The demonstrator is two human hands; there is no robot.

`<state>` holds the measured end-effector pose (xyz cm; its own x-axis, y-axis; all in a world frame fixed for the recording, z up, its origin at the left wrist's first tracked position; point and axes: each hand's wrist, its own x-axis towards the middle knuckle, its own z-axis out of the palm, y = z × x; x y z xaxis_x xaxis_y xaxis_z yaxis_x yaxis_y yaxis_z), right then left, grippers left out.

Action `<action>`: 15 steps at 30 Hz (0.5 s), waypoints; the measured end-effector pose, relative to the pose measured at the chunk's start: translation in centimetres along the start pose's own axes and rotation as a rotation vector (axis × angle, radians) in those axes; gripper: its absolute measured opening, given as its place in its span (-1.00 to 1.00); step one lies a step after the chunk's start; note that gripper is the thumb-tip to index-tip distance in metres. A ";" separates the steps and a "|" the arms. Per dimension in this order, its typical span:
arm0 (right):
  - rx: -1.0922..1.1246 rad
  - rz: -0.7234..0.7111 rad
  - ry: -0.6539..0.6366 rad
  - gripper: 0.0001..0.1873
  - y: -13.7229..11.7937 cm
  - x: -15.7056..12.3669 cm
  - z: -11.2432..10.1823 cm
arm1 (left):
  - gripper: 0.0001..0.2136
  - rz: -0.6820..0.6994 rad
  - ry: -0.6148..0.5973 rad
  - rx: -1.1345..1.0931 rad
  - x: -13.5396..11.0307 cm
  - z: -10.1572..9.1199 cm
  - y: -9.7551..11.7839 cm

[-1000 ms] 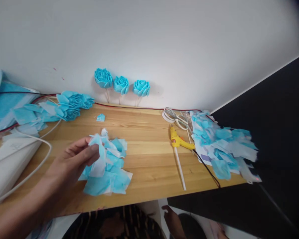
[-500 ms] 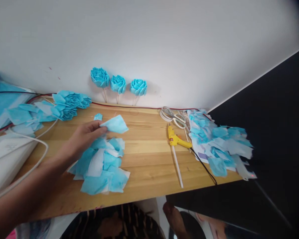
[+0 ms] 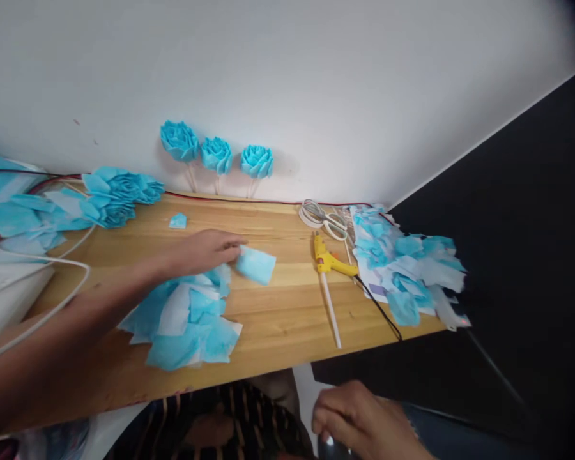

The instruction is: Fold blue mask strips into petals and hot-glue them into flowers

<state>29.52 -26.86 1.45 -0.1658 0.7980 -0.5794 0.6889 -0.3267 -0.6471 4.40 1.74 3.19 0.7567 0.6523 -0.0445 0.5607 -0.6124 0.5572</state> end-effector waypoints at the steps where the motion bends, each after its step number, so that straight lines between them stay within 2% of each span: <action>1: 0.070 -0.064 0.059 -0.55 -1.8 0.4 -0.6 | -0.61 0.042 -0.015 0.130 0.4 0.4 0.0; 4: 0.231 -0.215 0.310 -0.50 -5.1 3.6 -1.3 | -0.51 0.169 0.099 0.319 0.6 1.1 1.1; 7: 0.410 -0.262 0.387 -0.53 -5.9 7.4 -0.9 | -0.66 0.267 0.297 0.208 -1.0 1.4 3.4; 8: 0.448 -0.276 0.398 -0.54 -6.1 8.3 -0.8 | -0.72 0.307 0.313 0.131 -1.8 1.5 4.2; 9: 0.469 -0.295 0.407 -0.55 -6.2 8.9 -0.7 | -0.76 0.351 0.293 0.050 -2.6 1.7 5.0; 10: 0.471 -0.316 0.418 -0.55 -6.4 9.2 -0.7 | -0.78 0.362 0.222 -0.022 -3.3 2.0 5.6; 12: 0.420 -0.357 0.442 -0.56 -6.8 9.4 -0.8 | -0.83 0.331 0.163 -0.136 -4.5 2.8 6.3; 15: 0.262 -0.409 0.476 -0.59 -7.4 9.2 -0.9 | -0.88 0.234 0.138 -0.239 -5.1 4.0 6.6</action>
<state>23.54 -16.63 1.41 -0.0065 0.9998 -0.0201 0.4337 -0.0153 -0.9009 5.55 -7.44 3.79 0.7937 0.5710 0.2099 0.2715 -0.6412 0.7177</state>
